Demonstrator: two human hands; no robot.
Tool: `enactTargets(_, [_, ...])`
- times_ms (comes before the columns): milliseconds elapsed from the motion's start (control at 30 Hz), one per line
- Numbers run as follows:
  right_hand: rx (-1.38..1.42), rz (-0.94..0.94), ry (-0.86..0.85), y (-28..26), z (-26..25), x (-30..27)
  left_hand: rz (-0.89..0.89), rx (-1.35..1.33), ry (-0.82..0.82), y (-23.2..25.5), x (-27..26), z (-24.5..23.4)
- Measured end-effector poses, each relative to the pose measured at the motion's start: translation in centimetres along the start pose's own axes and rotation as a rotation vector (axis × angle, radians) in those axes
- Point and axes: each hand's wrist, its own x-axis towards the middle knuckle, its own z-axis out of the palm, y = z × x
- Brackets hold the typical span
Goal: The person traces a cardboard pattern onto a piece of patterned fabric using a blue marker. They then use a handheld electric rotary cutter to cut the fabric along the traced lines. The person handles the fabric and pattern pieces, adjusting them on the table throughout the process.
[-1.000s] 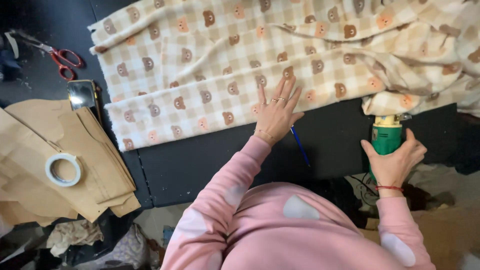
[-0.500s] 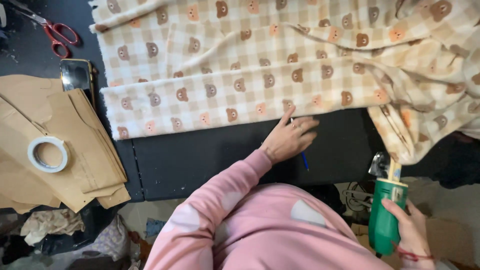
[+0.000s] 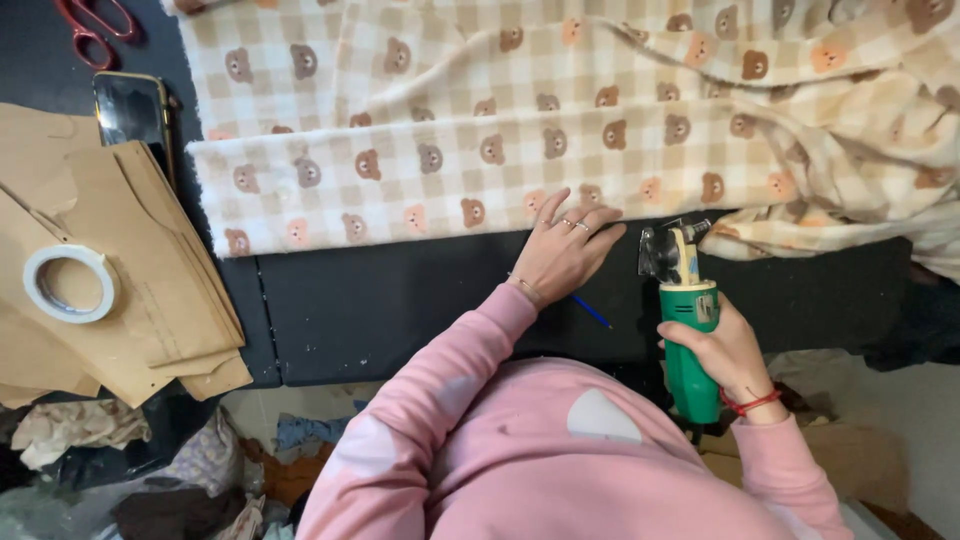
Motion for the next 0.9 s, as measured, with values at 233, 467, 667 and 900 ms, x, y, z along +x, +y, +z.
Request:
enactTargets(233, [-0.25,-0.146,0.136,-0.7,0.3,2.3,-0.049,0.003,0.054,-1.2,2.5,2.9])
enactTargets(467, [-0.239,-0.134,0.138,-2.0,0.5,2.8,-0.107,-0.047,0.053,-1.3,2.5,2.9])
enactTargets(667, [-0.144,-0.105,0.104,-2.1,0.4,2.6,-0.12,-0.067,0.048,-1.4,2.7,2.4])
enactTargets(900, [-0.156,-0.101,0.098,-1.9,-0.1,3.3,-0.133,-0.066,0.022,-1.2,2.7,2.1])
